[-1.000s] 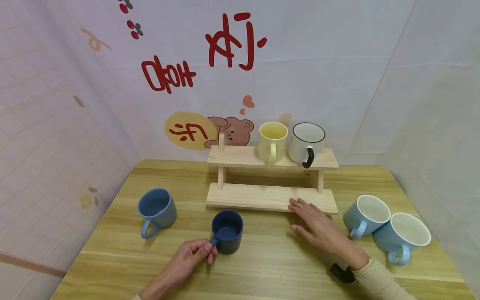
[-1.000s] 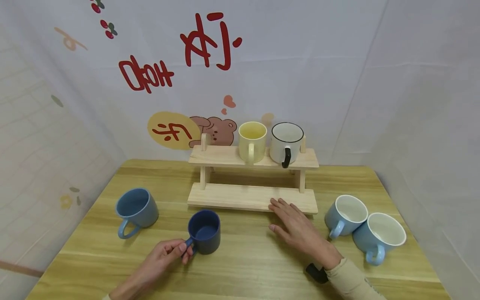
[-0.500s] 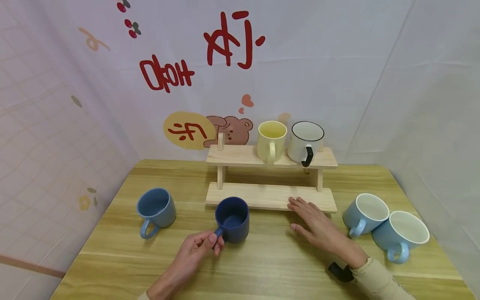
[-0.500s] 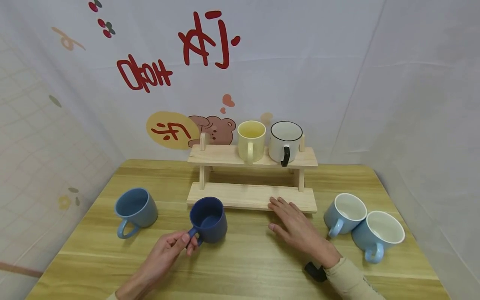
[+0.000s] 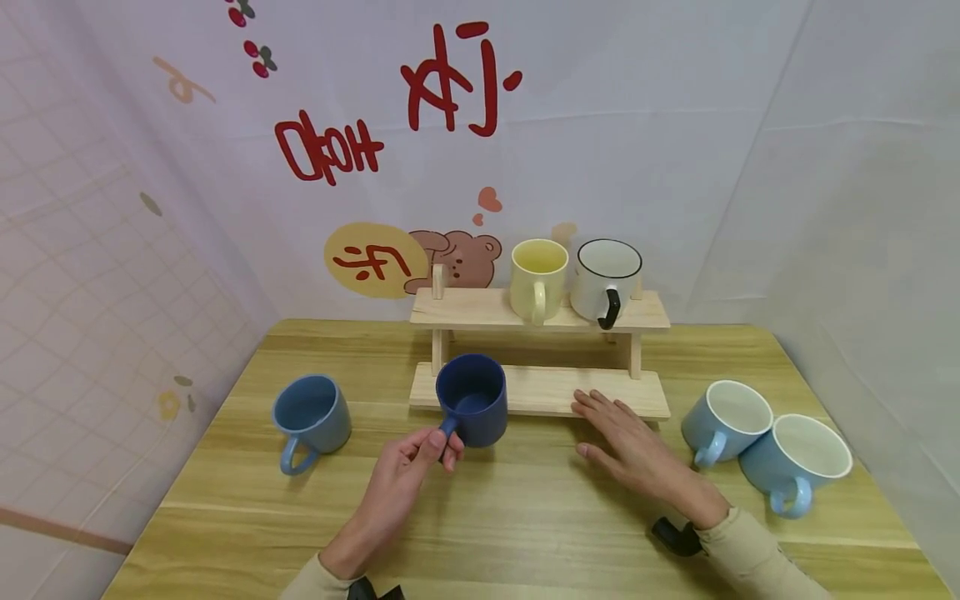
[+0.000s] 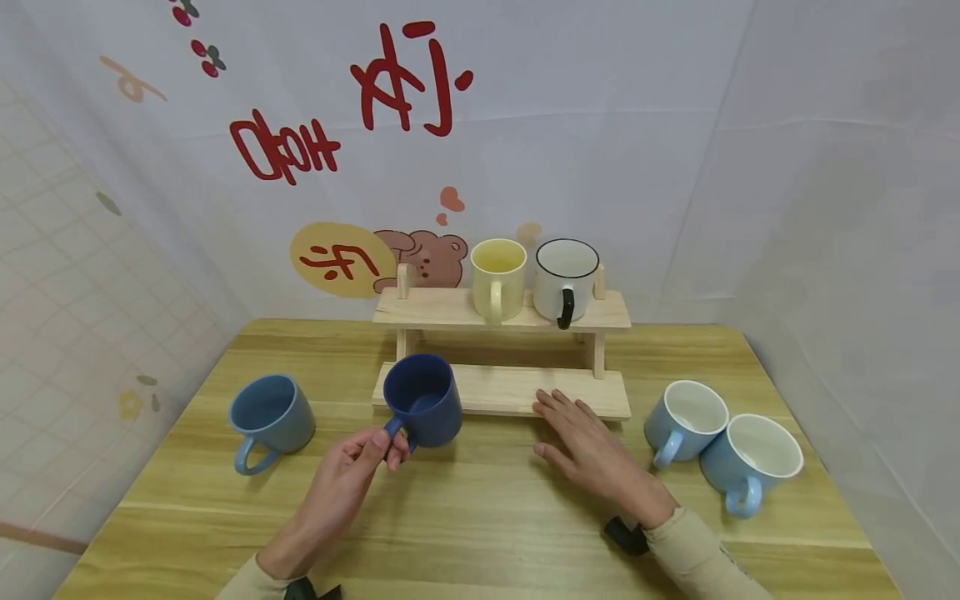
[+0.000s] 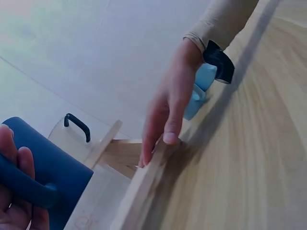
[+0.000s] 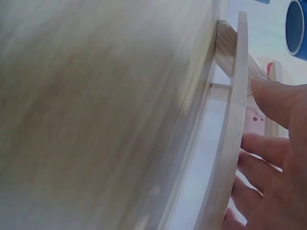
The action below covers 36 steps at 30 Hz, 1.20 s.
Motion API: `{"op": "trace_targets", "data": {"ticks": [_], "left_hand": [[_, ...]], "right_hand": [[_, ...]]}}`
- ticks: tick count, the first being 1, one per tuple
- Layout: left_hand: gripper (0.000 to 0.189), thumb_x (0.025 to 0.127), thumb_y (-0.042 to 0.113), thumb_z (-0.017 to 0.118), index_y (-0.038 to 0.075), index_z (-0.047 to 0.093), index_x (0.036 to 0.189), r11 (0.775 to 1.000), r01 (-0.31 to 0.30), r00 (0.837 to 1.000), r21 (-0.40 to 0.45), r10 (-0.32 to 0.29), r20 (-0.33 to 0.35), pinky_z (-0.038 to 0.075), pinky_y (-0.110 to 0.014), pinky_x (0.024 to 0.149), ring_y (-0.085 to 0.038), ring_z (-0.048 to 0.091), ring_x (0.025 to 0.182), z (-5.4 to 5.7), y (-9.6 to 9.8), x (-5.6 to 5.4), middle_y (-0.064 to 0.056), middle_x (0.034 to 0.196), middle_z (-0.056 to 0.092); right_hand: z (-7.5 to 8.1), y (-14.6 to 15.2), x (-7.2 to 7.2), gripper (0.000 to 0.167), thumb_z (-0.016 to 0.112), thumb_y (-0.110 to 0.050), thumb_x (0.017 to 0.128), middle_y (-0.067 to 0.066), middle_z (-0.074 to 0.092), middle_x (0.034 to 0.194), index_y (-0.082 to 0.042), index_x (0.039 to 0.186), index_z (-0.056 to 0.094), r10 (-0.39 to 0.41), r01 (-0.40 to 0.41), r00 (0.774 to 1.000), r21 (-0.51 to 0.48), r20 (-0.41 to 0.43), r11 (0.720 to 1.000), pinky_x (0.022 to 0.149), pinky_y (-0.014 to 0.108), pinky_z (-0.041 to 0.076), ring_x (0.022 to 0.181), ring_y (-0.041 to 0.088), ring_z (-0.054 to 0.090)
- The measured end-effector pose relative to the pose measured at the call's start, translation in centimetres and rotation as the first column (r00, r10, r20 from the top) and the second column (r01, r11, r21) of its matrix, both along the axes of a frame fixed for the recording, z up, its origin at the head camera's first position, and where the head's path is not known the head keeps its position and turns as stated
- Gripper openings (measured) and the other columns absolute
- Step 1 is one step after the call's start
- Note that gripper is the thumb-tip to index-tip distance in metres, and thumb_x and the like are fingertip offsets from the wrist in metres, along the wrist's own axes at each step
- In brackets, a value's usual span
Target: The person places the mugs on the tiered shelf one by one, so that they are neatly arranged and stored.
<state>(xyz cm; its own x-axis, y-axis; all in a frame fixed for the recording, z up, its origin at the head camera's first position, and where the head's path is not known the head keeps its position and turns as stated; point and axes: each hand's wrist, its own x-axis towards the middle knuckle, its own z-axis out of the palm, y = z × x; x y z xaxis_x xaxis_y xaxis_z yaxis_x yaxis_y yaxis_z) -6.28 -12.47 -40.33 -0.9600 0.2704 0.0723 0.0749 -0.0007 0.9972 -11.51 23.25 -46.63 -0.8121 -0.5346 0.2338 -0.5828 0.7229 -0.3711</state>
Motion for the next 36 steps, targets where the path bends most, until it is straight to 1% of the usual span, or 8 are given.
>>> {"op": "trace_targets", "data": {"ticks": [2, 9, 15, 19, 24, 28, 31, 36], "left_hand": [[0.035, 0.113, 0.021, 0.046, -0.005, 0.067, 0.103, 1.000, -0.007, 1.000, 0.012, 0.007, -0.022, 0.047, -0.034, 0.097, -0.029, 0.061, 0.097, 0.3, 0.3, -0.3, -0.008, 0.086, 0.064], [0.035, 0.112, 0.026, 0.049, -0.002, 0.069, 0.104, 0.996, -0.062, 0.998, 0.063, 0.064, -0.025, 0.049, -0.034, 0.096, -0.032, 0.060, 0.100, 1.3, 1.4, -1.5, -0.011, 0.087, 0.063], [0.038, 0.111, 0.030, 0.049, -0.003, 0.068, 0.106, 0.994, -0.097, 0.993, 0.054, 0.101, -0.057, 0.047, -0.035, 0.099, -0.029, 0.060, 0.101, 2.1, 2.1, -2.7, -0.016, 0.090, 0.062], [0.040, 0.110, 0.036, 0.051, 0.000, 0.069, 0.107, 0.991, -0.130, 0.989, 0.045, 0.133, -0.063, 0.046, -0.037, 0.102, -0.027, 0.060, 0.102, 2.7, 2.5, -3.8, -0.012, 0.091, 0.064], [0.042, 0.109, 0.039, 0.052, 0.001, 0.069, 0.107, 0.987, -0.147, 0.985, 0.070, 0.152, -0.085, 0.043, -0.042, 0.105, -0.027, 0.060, 0.105, 3.5, 3.0, -5.3, -0.011, 0.092, 0.064], [0.043, 0.109, 0.037, 0.052, -0.003, 0.068, 0.109, 0.984, -0.143, 0.981, 0.111, 0.155, -0.114, 0.041, -0.043, 0.108, -0.027, 0.060, 0.106, 3.9, 3.4, -6.3, -0.022, 0.096, 0.062], [0.044, 0.109, 0.036, 0.053, -0.005, 0.067, 0.106, 0.980, -0.140, 0.978, 0.142, 0.160, -0.137, 0.041, -0.044, 0.108, -0.029, 0.060, 0.105, 4.0, 3.7, -7.1, -0.026, 0.098, 0.061], [0.042, 0.109, 0.036, 0.053, -0.001, 0.067, 0.097, 0.974, -0.158, 0.969, 0.160, 0.184, -0.166, 0.042, -0.042, 0.108, -0.027, 0.062, 0.105, 4.3, 4.4, -8.4, -0.015, 0.099, 0.066]], "right_hand": [[0.0, 0.0, -0.1, 0.061, 0.070, -0.030, 0.101, 0.014, 0.041, 0.162, -0.001, 0.151, 0.050, 0.000, 0.000, 1.000, -0.001, -0.003, 1.000, 0.119, 0.063, 0.026, 0.150, 0.040, 0.034], [0.1, 0.0, -0.1, 0.061, 0.071, -0.028, 0.100, 0.014, 0.041, 0.162, -0.001, 0.151, 0.051, -0.005, 0.005, 1.000, 0.003, -0.002, 1.000, 0.119, 0.063, 0.026, 0.150, 0.040, 0.034], [0.2, 0.0, -0.1, 0.061, 0.072, -0.026, 0.099, 0.015, 0.042, 0.161, 0.000, 0.150, 0.051, -0.002, 0.002, 1.000, -0.001, -0.006, 1.000, 0.118, 0.063, 0.026, 0.150, 0.040, 0.035], [0.2, 0.0, -0.1, 0.061, 0.072, -0.027, 0.100, 0.015, 0.042, 0.161, 0.000, 0.150, 0.051, -0.003, 0.003, 1.000, 0.003, -0.007, 1.000, 0.118, 0.063, 0.026, 0.150, 0.040, 0.035], [0.2, 0.0, -0.1, 0.061, 0.070, -0.029, 0.101, 0.014, 0.041, 0.162, -0.001, 0.151, 0.050, -0.005, 0.005, 1.000, 0.006, 0.000, 1.000, 0.119, 0.062, 0.025, 0.151, 0.039, 0.034], [0.1, 0.0, -0.1, 0.061, 0.070, -0.030, 0.101, 0.014, 0.041, 0.162, -0.001, 0.152, 0.050, -0.003, 0.003, 1.000, 0.000, 0.005, 1.000, 0.119, 0.062, 0.025, 0.151, 0.039, 0.033], [0.1, 0.0, 0.0, 0.061, 0.070, -0.029, 0.101, 0.014, 0.041, 0.162, -0.001, 0.151, 0.050, 0.000, 0.000, 1.000, -0.002, 0.004, 1.000, 0.119, 0.063, 0.026, 0.151, 0.039, 0.034], [0.1, -0.1, 0.1, 0.061, 0.070, -0.028, 0.101, 0.015, 0.041, 0.162, -0.001, 0.152, 0.050, -0.002, 0.002, 1.000, -0.001, 0.007, 1.000, 0.119, 0.063, 0.025, 0.151, 0.040, 0.033]]}}
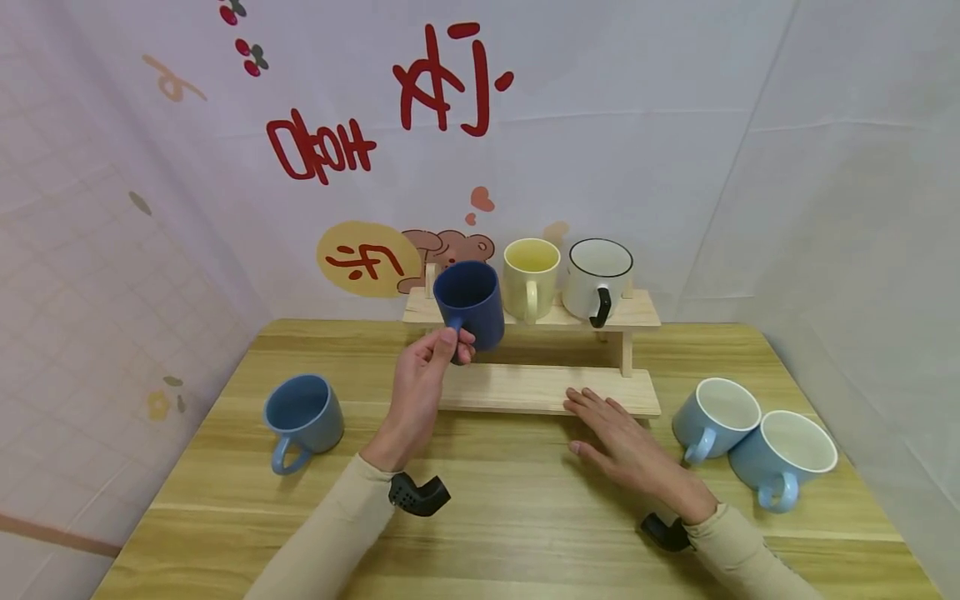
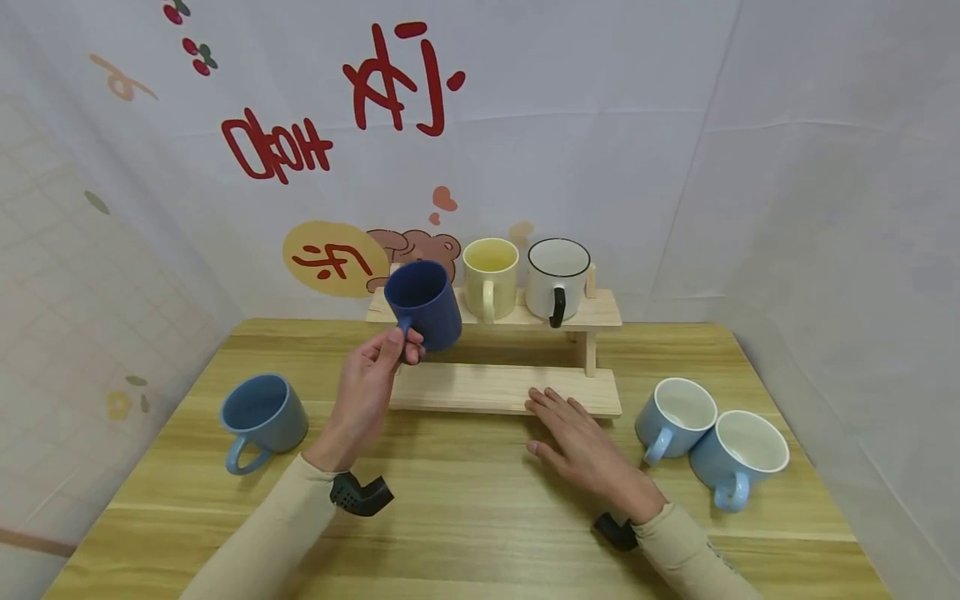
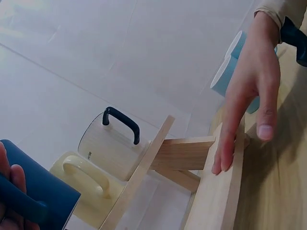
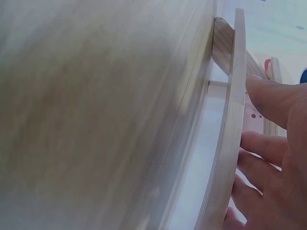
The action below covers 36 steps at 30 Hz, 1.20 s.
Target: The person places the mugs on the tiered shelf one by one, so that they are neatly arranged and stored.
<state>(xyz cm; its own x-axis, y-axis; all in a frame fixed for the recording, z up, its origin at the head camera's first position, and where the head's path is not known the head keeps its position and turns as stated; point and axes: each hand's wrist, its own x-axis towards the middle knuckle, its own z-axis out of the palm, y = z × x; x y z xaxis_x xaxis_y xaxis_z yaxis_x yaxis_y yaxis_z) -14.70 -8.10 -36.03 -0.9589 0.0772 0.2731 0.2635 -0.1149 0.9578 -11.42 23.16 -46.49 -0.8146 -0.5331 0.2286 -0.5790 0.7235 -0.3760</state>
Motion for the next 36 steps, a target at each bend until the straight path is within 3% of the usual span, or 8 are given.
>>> {"op": "trace_targets", "data": {"ticks": [6, 13, 19, 23, 29, 36], "left_hand": [[0.041, 0.110, 0.031, 0.052, -0.003, 0.066, 0.091, 0.999, -0.029, 0.998, 0.014, 0.029, -0.053, 0.044, -0.040, 0.105, -0.026, 0.061, 0.102, 0.4, 0.8, -1.5, -0.021, 0.100, 0.065], [0.041, 0.110, 0.030, 0.051, -0.004, 0.067, 0.093, 0.998, -0.067, 0.996, 0.018, 0.068, -0.061, 0.043, -0.039, 0.105, -0.023, 0.061, 0.103, 0.6, 1.0, -3.0, -0.013, 0.097, 0.067], [0.042, 0.110, 0.031, 0.051, -0.004, 0.068, 0.093, 0.994, -0.102, 0.993, 0.027, 0.103, -0.059, 0.043, -0.037, 0.103, -0.022, 0.060, 0.105, 0.3, 1.0, -4.4, -0.021, 0.102, 0.066], [0.042, 0.110, 0.033, 0.051, -0.002, 0.069, 0.094, 0.994, -0.114, 0.993, 0.000, 0.114, -0.036, 0.042, -0.037, 0.104, -0.021, 0.059, 0.106, 0.1, 0.9, -5.0, -0.015, 0.101, 0.067], [0.045, 0.110, 0.032, 0.052, -0.007, 0.071, 0.100, 0.992, -0.128, 0.992, -0.007, 0.128, -0.017, 0.041, -0.035, 0.100, -0.021, 0.058, 0.104, -0.3, 1.1, -5.9, -0.004, 0.086, 0.067], [0.043, 0.110, 0.029, 0.052, -0.008, 0.071, 0.105, 0.990, -0.140, 0.990, -0.006, 0.140, 0.003, 0.041, -0.031, 0.095, -0.020, 0.058, 0.100, -0.7, 1.4, -6.7, 0.000, 0.079, 0.066]], "right_hand": [[0.0, 0.1, 0.0, 0.062, 0.070, -0.029, 0.101, 0.014, 0.040, 0.163, -0.001, 0.152, 0.049, -0.002, 0.002, 1.000, -0.003, 0.008, 1.000, 0.120, 0.062, 0.025, 0.151, 0.039, 0.032], [-0.2, 0.0, 0.0, 0.062, 0.070, -0.030, 0.101, 0.014, 0.040, 0.163, -0.002, 0.152, 0.049, -0.003, 0.003, 1.000, -0.002, 0.006, 1.000, 0.119, 0.063, 0.025, 0.151, 0.039, 0.033], [-0.1, 0.0, 0.0, 0.063, 0.071, -0.028, 0.100, 0.014, 0.040, 0.163, -0.001, 0.152, 0.050, -0.007, 0.007, 1.000, -0.003, 0.001, 1.000, 0.120, 0.062, 0.025, 0.151, 0.039, 0.033], [-0.1, 0.0, 0.0, 0.063, 0.072, -0.027, 0.099, 0.015, 0.041, 0.162, -0.001, 0.151, 0.050, -0.005, 0.005, 1.000, -0.005, -0.008, 1.000, 0.119, 0.062, 0.026, 0.150, 0.039, 0.034], [-0.1, 0.1, 0.0, 0.063, 0.073, -0.027, 0.098, 0.015, 0.042, 0.161, 0.000, 0.151, 0.050, -0.001, 0.001, 1.000, -0.012, -0.017, 1.000, 0.119, 0.062, 0.026, 0.150, 0.039, 0.035], [-0.3, 0.2, -0.1, 0.063, 0.071, -0.028, 0.099, 0.015, 0.041, 0.162, -0.001, 0.151, 0.050, 0.001, -0.001, 1.000, -0.017, -0.005, 1.000, 0.119, 0.062, 0.025, 0.150, 0.039, 0.034]]}}
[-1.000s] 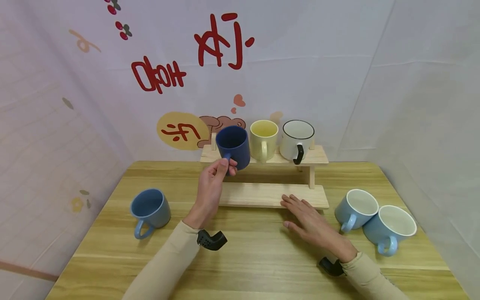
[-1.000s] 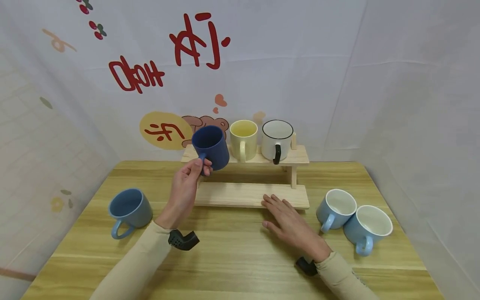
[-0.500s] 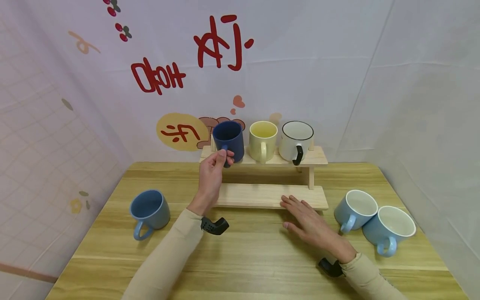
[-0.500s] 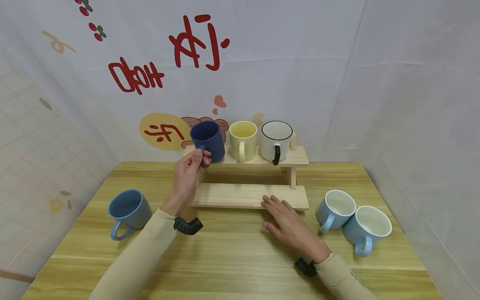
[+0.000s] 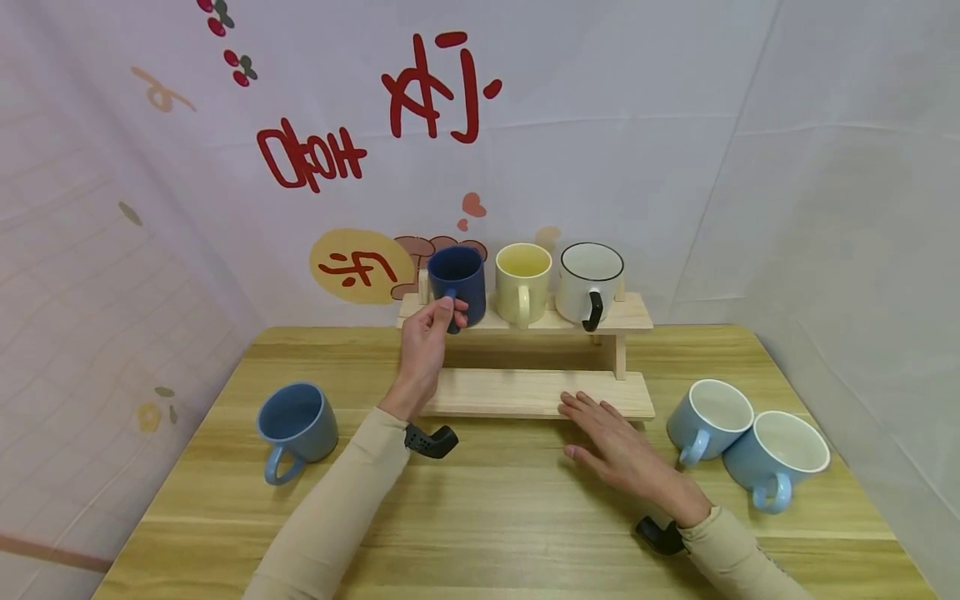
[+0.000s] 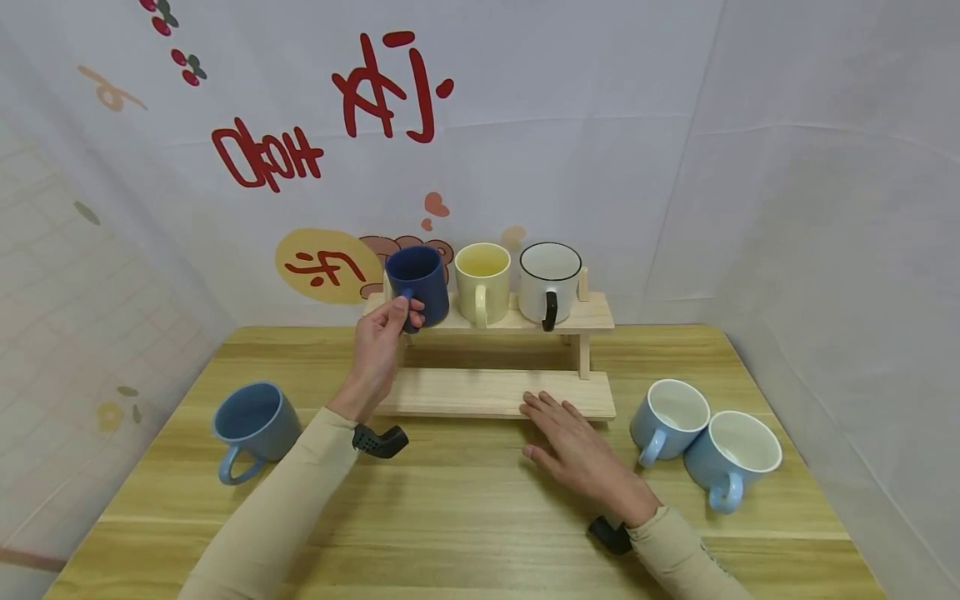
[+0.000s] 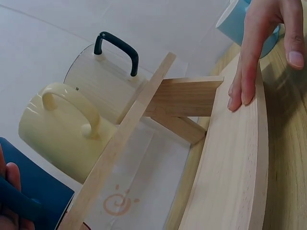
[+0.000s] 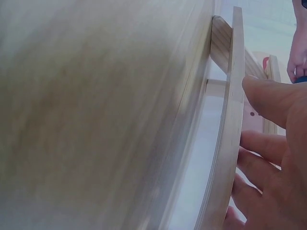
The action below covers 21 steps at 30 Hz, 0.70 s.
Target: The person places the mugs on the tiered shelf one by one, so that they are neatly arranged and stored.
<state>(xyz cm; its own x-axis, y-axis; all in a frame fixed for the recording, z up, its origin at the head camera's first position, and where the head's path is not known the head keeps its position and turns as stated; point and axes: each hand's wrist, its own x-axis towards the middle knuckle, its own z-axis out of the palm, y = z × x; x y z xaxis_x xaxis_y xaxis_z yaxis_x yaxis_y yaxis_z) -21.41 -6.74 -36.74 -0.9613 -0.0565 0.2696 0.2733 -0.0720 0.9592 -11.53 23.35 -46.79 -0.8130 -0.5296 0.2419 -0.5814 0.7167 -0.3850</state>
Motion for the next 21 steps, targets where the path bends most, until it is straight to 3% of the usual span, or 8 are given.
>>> {"op": "trace_targets", "data": {"ticks": [7, 12, 16, 21], "left_hand": [[0.042, 0.110, 0.030, 0.051, -0.007, 0.072, 0.107, 1.000, 0.008, 1.000, -0.019, -0.008, 0.010, 0.041, -0.032, 0.095, -0.019, 0.057, 0.103, -0.28, -0.03, -0.25, -0.001, 0.082, 0.066], [0.044, 0.110, 0.035, 0.051, -0.004, 0.073, 0.108, 0.998, 0.022, 1.000, -0.059, -0.022, 0.011, 0.040, -0.033, 0.094, -0.020, 0.057, 0.106, -0.33, -0.30, -0.27, -0.011, 0.090, 0.068], [0.045, 0.110, 0.038, 0.051, -0.001, 0.074, 0.108, 0.992, 0.017, 1.000, -0.123, -0.018, -0.001, 0.040, -0.034, 0.092, -0.020, 0.058, 0.108, -0.46, -0.57, -0.52, -0.016, 0.099, 0.071], [0.045, 0.109, 0.042, 0.051, 0.004, 0.076, 0.112, 0.975, 0.012, 1.000, -0.221, -0.012, 0.001, 0.042, -0.035, 0.090, -0.021, 0.058, 0.110, -0.55, -0.89, -0.62, -0.011, 0.108, 0.074]], "right_hand": [[0.12, -0.12, 0.10, 0.063, 0.071, -0.027, 0.099, 0.014, 0.040, 0.163, -0.001, 0.152, 0.049, -0.006, 0.006, 1.000, 0.002, 0.017, 1.000, 0.120, 0.062, 0.024, 0.151, 0.038, 0.033], [0.12, -0.34, 0.09, 0.063, 0.072, -0.027, 0.099, 0.015, 0.041, 0.162, 0.000, 0.152, 0.049, -0.003, 0.003, 1.000, 0.009, 0.007, 1.000, 0.119, 0.062, 0.025, 0.151, 0.039, 0.033], [0.18, -0.38, 0.03, 0.063, 0.072, -0.028, 0.099, 0.015, 0.041, 0.162, 0.000, 0.151, 0.049, -0.002, 0.002, 1.000, 0.014, 0.003, 1.000, 0.119, 0.062, 0.025, 0.151, 0.039, 0.034], [0.47, -0.35, 0.01, 0.061, 0.070, -0.028, 0.100, 0.016, 0.043, 0.160, 0.001, 0.150, 0.050, -0.011, 0.011, 1.000, 0.021, 0.001, 1.000, 0.119, 0.062, 0.028, 0.149, 0.039, 0.036]]}}
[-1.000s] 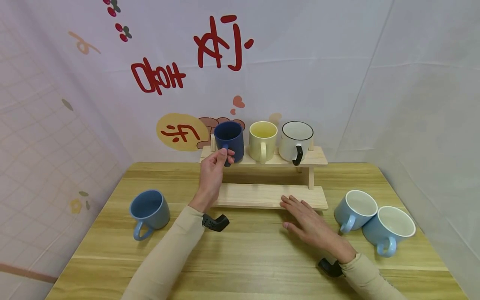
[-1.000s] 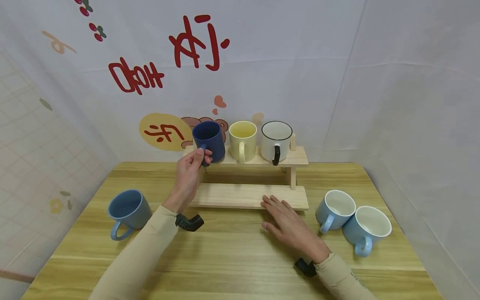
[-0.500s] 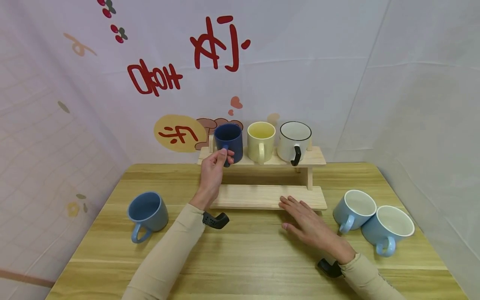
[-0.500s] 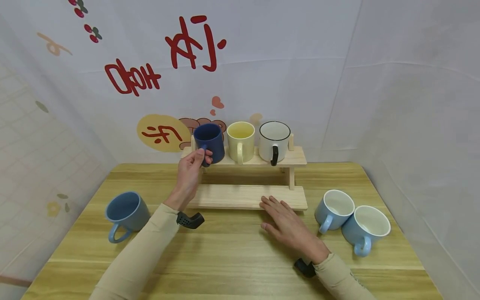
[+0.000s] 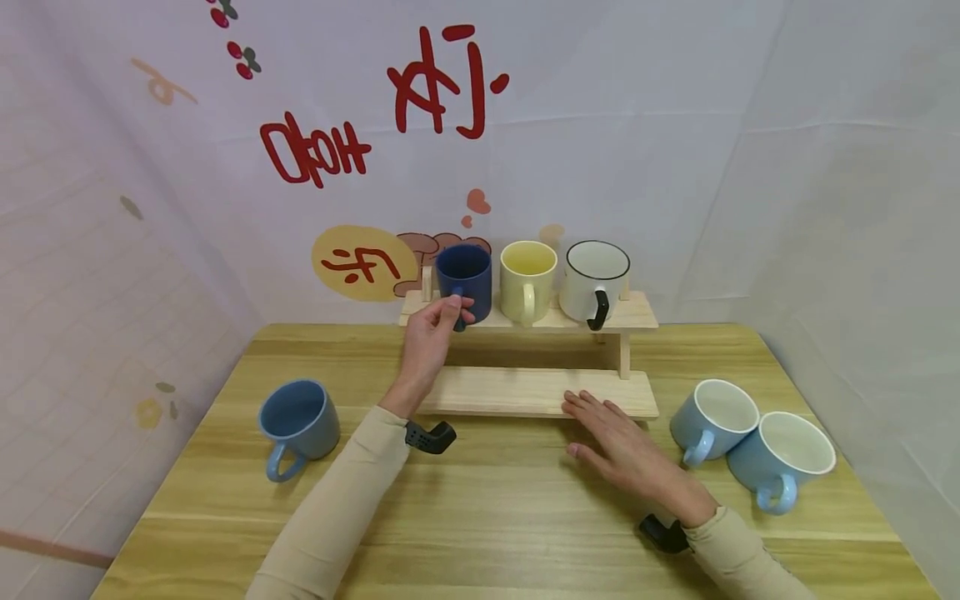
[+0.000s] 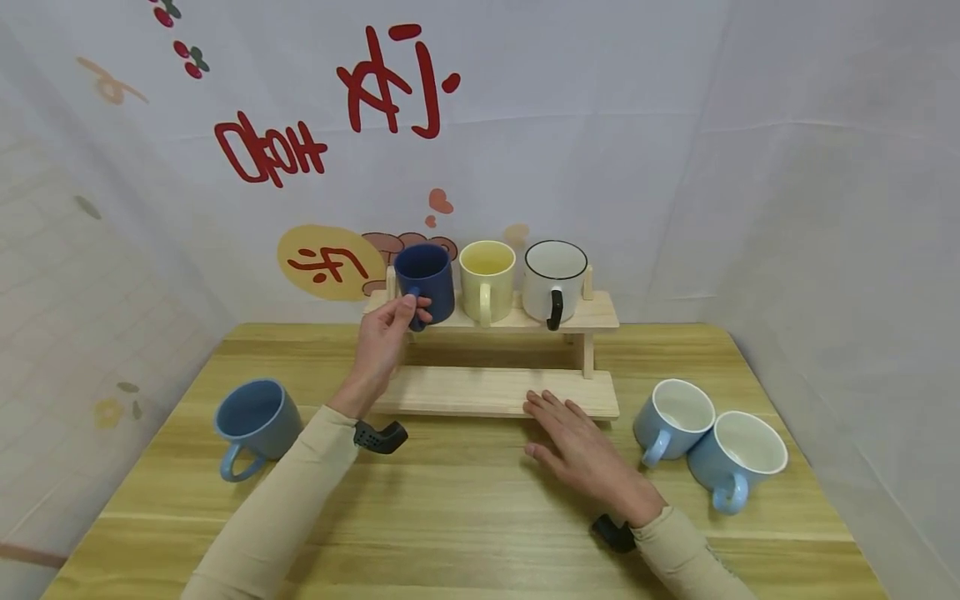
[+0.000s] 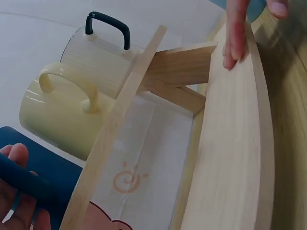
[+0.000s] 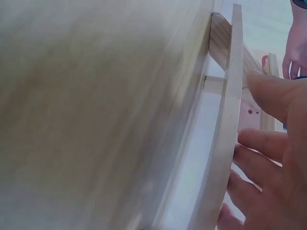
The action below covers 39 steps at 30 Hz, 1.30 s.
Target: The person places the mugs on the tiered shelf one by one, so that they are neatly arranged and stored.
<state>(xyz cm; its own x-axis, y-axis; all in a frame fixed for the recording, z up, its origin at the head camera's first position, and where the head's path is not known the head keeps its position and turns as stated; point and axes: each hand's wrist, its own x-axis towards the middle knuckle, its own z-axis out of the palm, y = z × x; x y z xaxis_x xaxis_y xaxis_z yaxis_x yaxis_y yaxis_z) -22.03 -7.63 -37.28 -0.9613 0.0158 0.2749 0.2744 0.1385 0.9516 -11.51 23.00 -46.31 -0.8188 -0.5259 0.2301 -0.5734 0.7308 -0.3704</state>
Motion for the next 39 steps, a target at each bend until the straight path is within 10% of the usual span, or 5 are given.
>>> {"op": "trace_targets", "data": {"ticks": [13, 39], "left_hand": [[0.039, 0.108, 0.028, 0.057, 0.005, 0.066, 0.138, 1.000, 0.001, 0.998, -0.028, -0.002, -0.060, 0.044, -0.048, 0.112, -0.026, 0.059, 0.130, -1.2, -2.4, 2.5, -0.014, 0.134, 0.068], [0.039, 0.109, 0.018, 0.056, 0.018, 0.056, 0.148, 0.958, -0.056, 0.984, -0.280, 0.005, -0.181, 0.048, -0.043, 0.100, -0.023, 0.059, 0.129, -1.7, -10.2, 11.3, 0.000, 0.135, 0.069]], "right_hand": [[0.4, 0.8, -0.2, 0.061, 0.067, -0.033, 0.103, 0.019, 0.044, 0.159, 0.005, 0.148, 0.052, -0.101, 0.104, 0.994, 0.064, -0.044, 0.993, 0.118, 0.060, 0.030, 0.149, 0.039, 0.037], [0.3, 1.3, 0.2, 0.063, 0.066, -0.033, 0.103, 0.022, 0.043, 0.159, 0.007, 0.149, 0.050, -0.111, 0.114, 0.993, 0.093, -0.038, 0.989, 0.115, 0.063, 0.032, 0.147, 0.042, 0.039]]}}
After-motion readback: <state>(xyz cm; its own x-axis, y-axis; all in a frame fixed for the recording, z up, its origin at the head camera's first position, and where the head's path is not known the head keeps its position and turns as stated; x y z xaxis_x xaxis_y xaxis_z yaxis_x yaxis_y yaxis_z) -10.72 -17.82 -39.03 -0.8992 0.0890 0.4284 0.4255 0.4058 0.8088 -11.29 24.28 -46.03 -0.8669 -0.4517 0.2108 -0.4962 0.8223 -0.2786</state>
